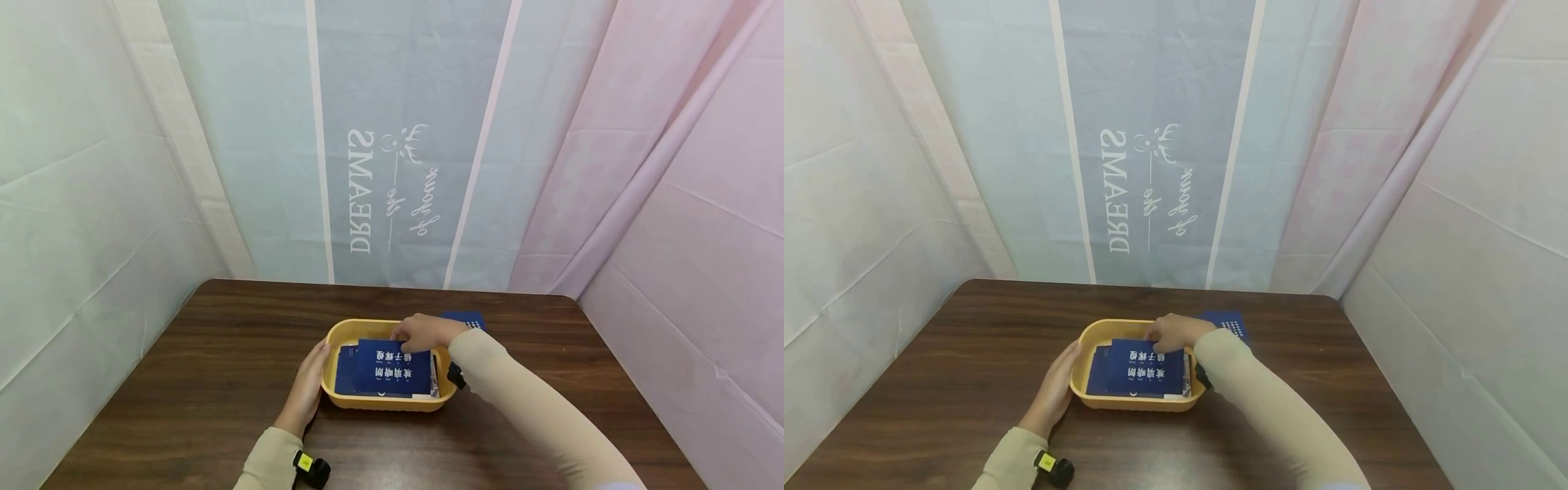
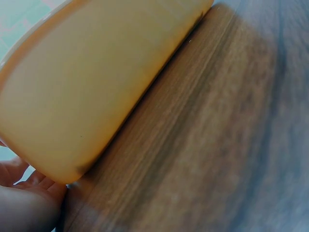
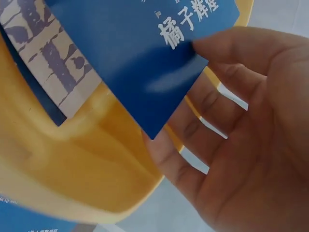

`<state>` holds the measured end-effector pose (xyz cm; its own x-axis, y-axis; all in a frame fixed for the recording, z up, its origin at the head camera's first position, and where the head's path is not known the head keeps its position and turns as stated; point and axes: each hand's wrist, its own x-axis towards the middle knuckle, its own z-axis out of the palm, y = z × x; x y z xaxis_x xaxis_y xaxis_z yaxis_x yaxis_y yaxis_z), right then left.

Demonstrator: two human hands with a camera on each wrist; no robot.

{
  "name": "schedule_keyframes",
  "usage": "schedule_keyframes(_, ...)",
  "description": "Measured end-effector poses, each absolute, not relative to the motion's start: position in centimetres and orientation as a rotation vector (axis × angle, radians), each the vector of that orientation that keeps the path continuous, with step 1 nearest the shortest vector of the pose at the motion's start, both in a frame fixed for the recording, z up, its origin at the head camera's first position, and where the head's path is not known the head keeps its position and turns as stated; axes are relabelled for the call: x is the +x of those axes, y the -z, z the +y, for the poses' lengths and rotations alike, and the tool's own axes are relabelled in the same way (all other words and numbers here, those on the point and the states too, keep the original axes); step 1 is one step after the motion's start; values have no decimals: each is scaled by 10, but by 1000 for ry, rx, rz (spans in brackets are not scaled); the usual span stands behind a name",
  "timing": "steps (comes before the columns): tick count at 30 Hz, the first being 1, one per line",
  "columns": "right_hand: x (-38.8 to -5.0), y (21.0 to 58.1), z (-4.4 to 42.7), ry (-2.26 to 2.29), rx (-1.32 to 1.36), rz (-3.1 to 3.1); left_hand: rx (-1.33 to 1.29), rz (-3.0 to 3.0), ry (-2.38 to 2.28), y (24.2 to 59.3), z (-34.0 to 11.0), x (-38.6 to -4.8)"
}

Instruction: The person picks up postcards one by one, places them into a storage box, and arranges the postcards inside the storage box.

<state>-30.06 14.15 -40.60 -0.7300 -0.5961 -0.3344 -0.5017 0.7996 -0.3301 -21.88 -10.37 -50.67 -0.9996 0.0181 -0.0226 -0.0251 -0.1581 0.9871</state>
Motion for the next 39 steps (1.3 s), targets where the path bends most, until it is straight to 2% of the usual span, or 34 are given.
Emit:
schedule_keyframes(22,-297,428,116,-262,-820,2806,-1,2016,-2396,510,-103,-222)
schedule_keyframes(39,-295,429,107,-358,-787,2806,-61,2036,-2359,511,-104,-222)
